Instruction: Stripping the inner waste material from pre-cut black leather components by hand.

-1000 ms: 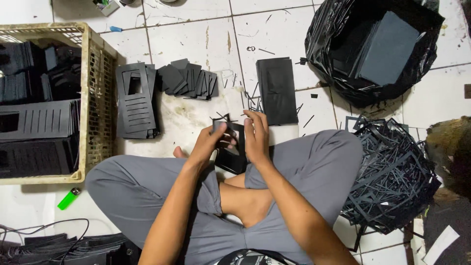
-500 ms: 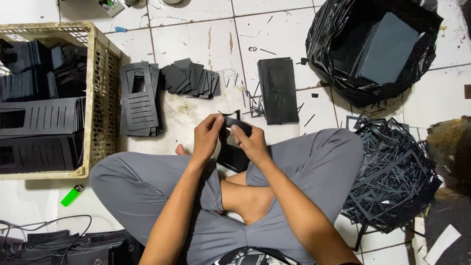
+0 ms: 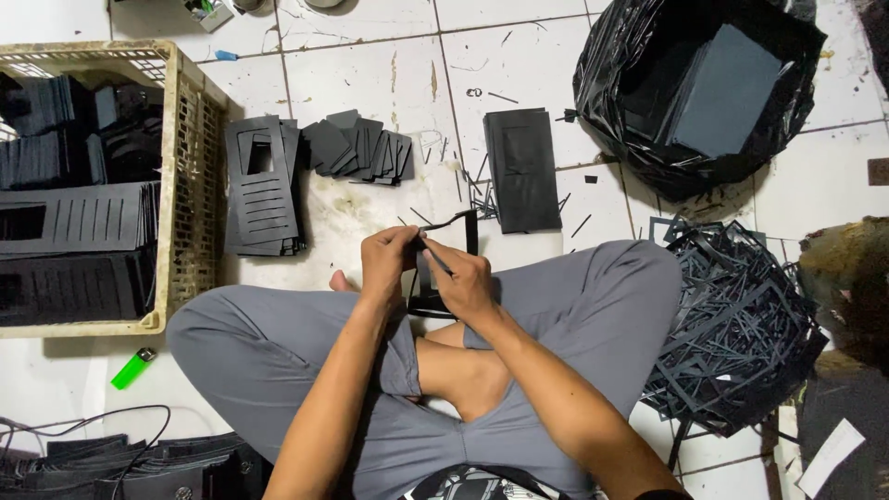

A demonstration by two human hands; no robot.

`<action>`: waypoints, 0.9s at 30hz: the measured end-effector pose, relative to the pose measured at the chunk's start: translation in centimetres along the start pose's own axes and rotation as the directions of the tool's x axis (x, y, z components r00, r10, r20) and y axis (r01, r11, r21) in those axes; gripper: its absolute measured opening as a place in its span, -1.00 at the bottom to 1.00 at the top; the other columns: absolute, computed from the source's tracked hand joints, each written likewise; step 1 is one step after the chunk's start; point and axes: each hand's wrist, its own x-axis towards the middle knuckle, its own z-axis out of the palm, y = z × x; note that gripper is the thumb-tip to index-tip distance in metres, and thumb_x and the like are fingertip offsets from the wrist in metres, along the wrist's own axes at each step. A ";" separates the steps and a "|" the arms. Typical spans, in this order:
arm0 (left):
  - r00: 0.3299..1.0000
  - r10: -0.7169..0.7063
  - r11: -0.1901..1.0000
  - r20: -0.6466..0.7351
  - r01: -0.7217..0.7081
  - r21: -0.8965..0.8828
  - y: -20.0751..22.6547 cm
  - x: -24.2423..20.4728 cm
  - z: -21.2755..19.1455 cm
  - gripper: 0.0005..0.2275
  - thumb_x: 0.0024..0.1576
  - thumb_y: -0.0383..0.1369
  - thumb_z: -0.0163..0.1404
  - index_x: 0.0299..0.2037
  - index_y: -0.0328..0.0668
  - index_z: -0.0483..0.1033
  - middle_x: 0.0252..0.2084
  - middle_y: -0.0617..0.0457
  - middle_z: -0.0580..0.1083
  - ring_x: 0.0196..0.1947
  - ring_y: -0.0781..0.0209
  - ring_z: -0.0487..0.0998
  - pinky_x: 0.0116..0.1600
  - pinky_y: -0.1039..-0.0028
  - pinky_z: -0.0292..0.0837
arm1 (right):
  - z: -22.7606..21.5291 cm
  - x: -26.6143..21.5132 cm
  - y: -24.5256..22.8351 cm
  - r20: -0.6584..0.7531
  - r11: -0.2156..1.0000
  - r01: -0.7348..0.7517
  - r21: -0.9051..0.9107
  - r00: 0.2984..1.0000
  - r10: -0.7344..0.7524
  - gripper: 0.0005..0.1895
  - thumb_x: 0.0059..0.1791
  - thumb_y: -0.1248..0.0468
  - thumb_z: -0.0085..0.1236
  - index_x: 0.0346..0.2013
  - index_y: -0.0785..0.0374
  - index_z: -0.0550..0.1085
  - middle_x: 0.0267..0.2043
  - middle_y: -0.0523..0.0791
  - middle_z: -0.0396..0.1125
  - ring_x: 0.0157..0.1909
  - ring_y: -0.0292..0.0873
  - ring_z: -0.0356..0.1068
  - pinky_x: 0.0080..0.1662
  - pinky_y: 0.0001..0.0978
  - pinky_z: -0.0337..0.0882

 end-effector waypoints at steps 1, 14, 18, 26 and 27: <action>1.000 0.001 1.000 0.000 -0.001 -0.001 0.3 -0.6 0.3 -0.85 0.05 -0.37 0.20 -0.32 -0.33 0.69 -0.46 -0.13 0.59 -0.50 0.17 0.60 -0.37 0.34 0.59 | 0.1 -0.3 0.3 0.000 1.000 0.001 0.000 1.000 -0.001 -0.79 0.05 0.34 0.19 -0.04 0.13 0.64 -0.22 0.00 0.56 -0.15 0.07 0.56 -0.18 -0.20 0.56; 0.998 -0.051 0.991 -0.043 0.045 -0.127 3.0 0.0 -0.3 -0.86 0.06 -0.39 0.06 -0.34 -0.36 0.55 -0.44 -0.21 0.56 -0.52 0.08 0.65 -0.39 0.32 0.63 | 0.3 -2.1 -0.1 -0.014 0.994 -0.030 0.103 0.999 0.032 -0.88 0.00 0.33 0.23 -0.23 0.25 0.67 -0.35 0.03 0.56 -0.26 0.10 0.58 -0.24 -0.17 0.57; 0.985 0.165 0.868 0.050 -0.169 0.466 2.1 -1.0 -0.4 -0.72 0.16 -0.19 0.08 -0.09 -0.19 0.66 -0.16 -0.22 0.61 -0.03 -0.21 0.62 0.06 0.05 0.53 | -0.4 -1.0 -0.3 0.027 0.870 -0.375 0.320 0.921 0.388 -0.63 0.05 0.21 0.14 -0.65 0.19 0.53 -0.75 -0.20 0.29 -0.58 -0.35 0.24 -0.45 -0.47 0.32; 0.868 0.244 0.784 0.433 -0.439 0.439 6.7 -7.0 0.8 -0.48 0.23 -0.05 -0.06 0.15 -0.42 0.51 0.00 -0.42 0.53 0.13 -0.38 0.50 0.27 -0.01 0.31 | -3.1 2.5 2.4 0.096 0.500 -0.421 0.757 0.828 0.552 -0.60 0.08 0.21 0.10 -0.64 0.25 0.43 -0.75 -0.11 0.17 -0.79 -0.31 0.08 -0.63 -0.50 0.12; 0.846 0.018 0.803 0.533 -0.330 0.497 6.2 -7.1 0.9 -0.40 0.13 0.04 0.05 0.16 -0.39 0.52 0.03 -0.39 0.54 0.16 -0.36 0.50 0.27 0.00 0.33 | -3.3 2.7 3.0 0.123 0.413 -0.402 0.817 0.822 0.555 -0.63 0.10 0.21 0.10 -0.59 0.27 0.45 -0.70 -0.09 0.19 -0.76 -0.28 0.09 -0.60 -0.47 0.15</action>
